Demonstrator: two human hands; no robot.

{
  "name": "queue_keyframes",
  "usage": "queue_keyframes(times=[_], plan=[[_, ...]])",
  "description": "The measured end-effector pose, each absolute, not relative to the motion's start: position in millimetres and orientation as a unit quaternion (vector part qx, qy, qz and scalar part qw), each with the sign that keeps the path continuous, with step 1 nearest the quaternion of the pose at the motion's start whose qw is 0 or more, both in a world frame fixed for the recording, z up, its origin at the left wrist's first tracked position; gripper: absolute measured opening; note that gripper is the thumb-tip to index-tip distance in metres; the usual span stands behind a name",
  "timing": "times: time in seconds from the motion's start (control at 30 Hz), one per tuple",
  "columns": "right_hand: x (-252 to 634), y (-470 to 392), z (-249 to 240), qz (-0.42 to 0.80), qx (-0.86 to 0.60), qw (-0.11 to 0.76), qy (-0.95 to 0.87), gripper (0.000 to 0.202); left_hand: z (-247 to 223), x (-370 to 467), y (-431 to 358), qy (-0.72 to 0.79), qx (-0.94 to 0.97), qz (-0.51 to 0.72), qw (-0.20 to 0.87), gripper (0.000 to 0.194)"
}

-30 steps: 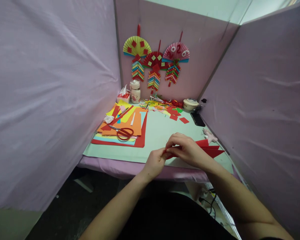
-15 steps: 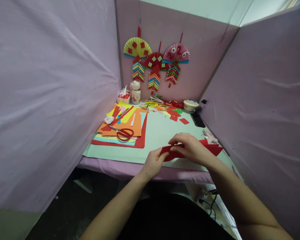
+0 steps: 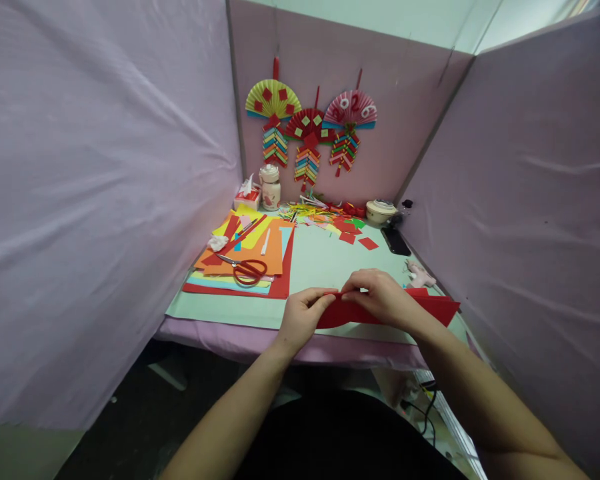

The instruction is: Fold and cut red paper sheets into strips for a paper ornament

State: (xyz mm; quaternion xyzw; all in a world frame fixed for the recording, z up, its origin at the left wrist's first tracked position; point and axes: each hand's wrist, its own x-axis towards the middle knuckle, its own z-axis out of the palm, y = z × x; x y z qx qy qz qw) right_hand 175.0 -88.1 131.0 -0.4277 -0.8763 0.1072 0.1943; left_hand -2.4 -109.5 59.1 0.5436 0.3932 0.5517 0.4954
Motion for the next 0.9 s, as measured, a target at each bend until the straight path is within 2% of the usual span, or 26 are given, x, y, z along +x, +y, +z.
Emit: queue_keyframes(times=[0.27,0.4,0.5,0.67,0.73,0.9], plan=[[183.4,-87.4,131.8,0.12,-0.448,0.175,-0.868,0.008,53.1,-9.5,-109.1,0.41,0.555,0.596,0.41,0.017],[183.0,-86.3,135.0,0.127,-0.478,0.163,-0.854,0.011,53.0,-10.0,-105.2,0.418,0.541,0.598,0.418,0.017],[186.0,-76.9,139.4,0.184,-0.485,0.143,-0.843,0.015,55.0,-11.8,-99.0,0.405,0.503,0.575,0.503,0.027],[202.6,-46.6,141.9,0.35,-0.465,0.084,-0.809,0.027,52.4,-16.2,-93.3,0.314,0.406,0.417,0.75,0.063],[207.7,-38.5,139.9,0.373,-0.474,0.074,-0.794,0.031,48.4,-14.6,-94.7,0.307,0.4,0.383,0.774,0.062],[210.9,-36.4,132.5,0.382,-0.488,0.065,-0.782,0.034,38.1,-4.6,-99.8,0.333,0.444,0.409,0.724,0.045]])
